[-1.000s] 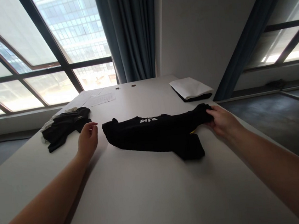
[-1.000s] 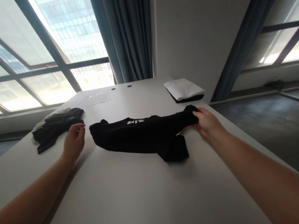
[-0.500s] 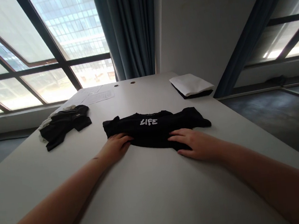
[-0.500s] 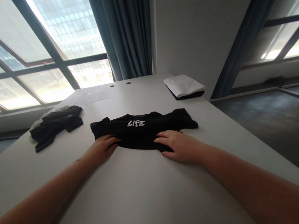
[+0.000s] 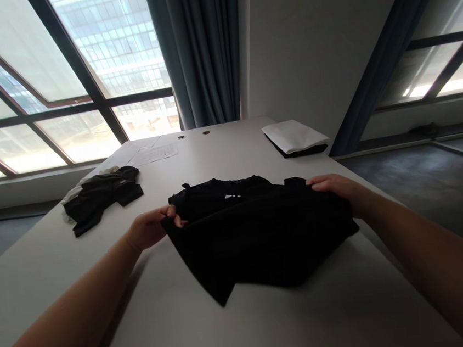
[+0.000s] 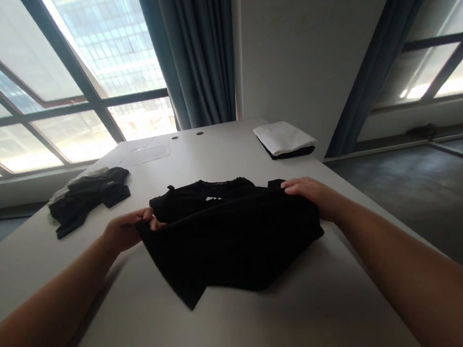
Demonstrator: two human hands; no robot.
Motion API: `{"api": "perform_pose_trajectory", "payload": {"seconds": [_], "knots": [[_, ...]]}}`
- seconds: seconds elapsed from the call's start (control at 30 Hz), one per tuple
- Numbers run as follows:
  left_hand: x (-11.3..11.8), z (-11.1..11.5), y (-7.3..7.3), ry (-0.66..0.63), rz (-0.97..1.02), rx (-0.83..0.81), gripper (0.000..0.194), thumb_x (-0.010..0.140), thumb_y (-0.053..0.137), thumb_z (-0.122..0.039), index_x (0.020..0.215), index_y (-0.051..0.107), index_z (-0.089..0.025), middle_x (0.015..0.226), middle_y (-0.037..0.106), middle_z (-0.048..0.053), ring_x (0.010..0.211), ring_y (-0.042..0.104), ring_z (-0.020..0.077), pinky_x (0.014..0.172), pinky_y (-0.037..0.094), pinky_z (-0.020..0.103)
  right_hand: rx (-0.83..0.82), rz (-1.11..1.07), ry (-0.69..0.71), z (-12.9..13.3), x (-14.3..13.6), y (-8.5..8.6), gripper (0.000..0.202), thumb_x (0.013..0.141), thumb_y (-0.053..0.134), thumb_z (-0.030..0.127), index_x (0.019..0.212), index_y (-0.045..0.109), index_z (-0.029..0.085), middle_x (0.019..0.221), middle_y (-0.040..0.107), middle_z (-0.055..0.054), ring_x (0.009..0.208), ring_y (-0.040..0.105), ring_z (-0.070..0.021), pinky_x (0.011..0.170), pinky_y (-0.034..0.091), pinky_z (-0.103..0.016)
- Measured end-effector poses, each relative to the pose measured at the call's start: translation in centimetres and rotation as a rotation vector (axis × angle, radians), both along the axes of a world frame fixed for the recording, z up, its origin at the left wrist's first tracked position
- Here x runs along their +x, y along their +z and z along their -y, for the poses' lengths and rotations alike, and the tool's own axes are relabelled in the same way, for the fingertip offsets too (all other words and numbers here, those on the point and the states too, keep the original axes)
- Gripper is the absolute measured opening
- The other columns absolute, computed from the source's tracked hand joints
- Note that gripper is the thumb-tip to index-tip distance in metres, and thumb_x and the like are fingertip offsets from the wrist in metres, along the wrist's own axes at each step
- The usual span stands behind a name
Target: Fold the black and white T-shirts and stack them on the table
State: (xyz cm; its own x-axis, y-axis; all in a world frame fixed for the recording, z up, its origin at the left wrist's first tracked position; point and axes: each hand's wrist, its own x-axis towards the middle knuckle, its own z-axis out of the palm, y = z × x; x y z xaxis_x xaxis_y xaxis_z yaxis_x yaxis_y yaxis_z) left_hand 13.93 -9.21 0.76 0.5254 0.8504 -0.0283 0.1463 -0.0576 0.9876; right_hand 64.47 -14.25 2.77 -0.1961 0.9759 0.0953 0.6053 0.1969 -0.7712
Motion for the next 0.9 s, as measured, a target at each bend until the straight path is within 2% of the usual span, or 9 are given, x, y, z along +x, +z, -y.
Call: {"api": "perform_pose_trajectory", "payload": {"seconds": [0.1,0.2,0.27,0.33,0.43,0.53,0.63,0.73,0.9], "knots": [[-1.3,-0.4,0.7,-0.137,-0.045,-0.153,0.048,0.078,0.058,-0.068,0.065,0.041,-0.025,0.069,0.073,0.013,0.051,0.065,0.0252,0.051,0.054,0.042,-0.287,0.053,0.308,0.2,0.1,0.7,0.051,0.093,0.054,0.062,0.062,0.063,0.022,0.059,0.061,-0.004,0.054,0.057,-0.0198,0.057,0.05,-0.034],[-0.4,0.0,0.9,-0.054,-0.147,0.016,0.046,0.085,0.058,-0.066,0.07,0.05,-0.023,0.072,0.073,0.01,0.05,0.06,0.0196,0.049,0.05,0.036,-0.052,0.246,0.271,0.8,-2.0,1.0,0.047,0.098,0.051,0.055,0.069,0.068,0.022,0.068,0.068,-0.006,0.066,0.064,-0.0222,0.073,0.057,-0.039],[1.2,0.8,0.6,0.106,-0.295,0.318,0.039,0.092,0.056,-0.059,0.082,0.061,-0.022,0.08,0.074,0.007,0.064,0.065,0.0205,0.063,0.057,0.037,0.249,0.341,0.171,1.0,-3.6,0.4,0.037,0.099,0.052,0.047,0.082,0.073,0.023,0.089,0.076,-0.01,0.088,0.071,-0.0278,0.091,0.057,-0.046],[2.9,1.6,-0.1,0.158,-0.505,0.643,0.032,0.096,0.057,-0.053,0.1,0.07,-0.023,0.105,0.077,0.008,0.094,0.071,0.0253,0.089,0.06,0.044,0.383,0.398,0.177,0.8,-4.6,-0.8,0.032,0.098,0.053,0.043,0.102,0.078,0.023,0.12,0.076,-0.014,0.118,0.068,-0.033,0.109,0.051,-0.052],[4.3,2.0,-1.7,0.072,-0.809,0.939,0.039,0.098,0.06,-0.049,0.13,0.072,-0.03,0.149,0.064,0.008,0.137,0.057,0.0328,0.119,0.042,0.053,0.266,0.498,0.237,0.0,-4.6,-3.1,0.048,0.098,0.056,0.048,0.137,0.07,0.024,0.153,0.06,-0.014,0.143,0.055,-0.0348,0.121,0.041,-0.056],[3.6,1.2,-3.2,0.157,-1.031,0.955,0.043,0.103,0.052,-0.048,0.139,0.068,-0.033,0.152,0.062,0.009,0.139,0.056,0.0333,0.12,0.037,0.055,0.179,0.615,0.208,-1.1,-3.6,-4.7,0.059,0.099,0.055,0.054,0.151,0.061,0.025,0.162,0.052,-0.014,0.15,0.048,-0.0358,0.124,0.037,-0.057],[2.0,0.3,-3.3,0.341,-1.215,0.929,0.041,0.104,0.049,-0.048,0.129,0.073,-0.027,0.131,0.074,0.014,0.116,0.069,0.0346,0.113,0.039,0.059,0.207,0.691,0.089,-1.6,-2.9,-4.9,0.058,0.102,0.05,0.052,0.151,0.061,0.023,0.157,0.057,-0.015,0.143,0.054,-0.0366,0.121,0.041,-0.056],[0.8,0.2,-2.1,0.472,-1.352,0.929,0.045,0.103,0.046,-0.051,0.097,0.079,-0.02,0.097,0.077,0.017,0.093,0.071,0.0365,0.099,0.043,0.061,0.225,0.716,0.011,-1.5,-2.8,-4.2,0.057,0.102,0.049,0.049,0.15,0.061,0.02,0.141,0.066,-0.017,0.127,0.065,-0.0346,0.112,0.05,-0.051],[0.8,1.3,-0.2,0.547,-1.436,0.992,0.047,0.098,0.052,-0.045,0.066,0.071,-0.016,0.092,0.072,0.023,0.099,0.065,0.0447,0.091,0.043,0.064,0.195,0.775,0.032,-0.7,-3.6,-3.0,0.042,0.102,0.049,0.04,0.13,0.074,0.021,0.117,0.076,-0.013,0.105,0.072,-0.0301,0.093,0.056,-0.042]]}}
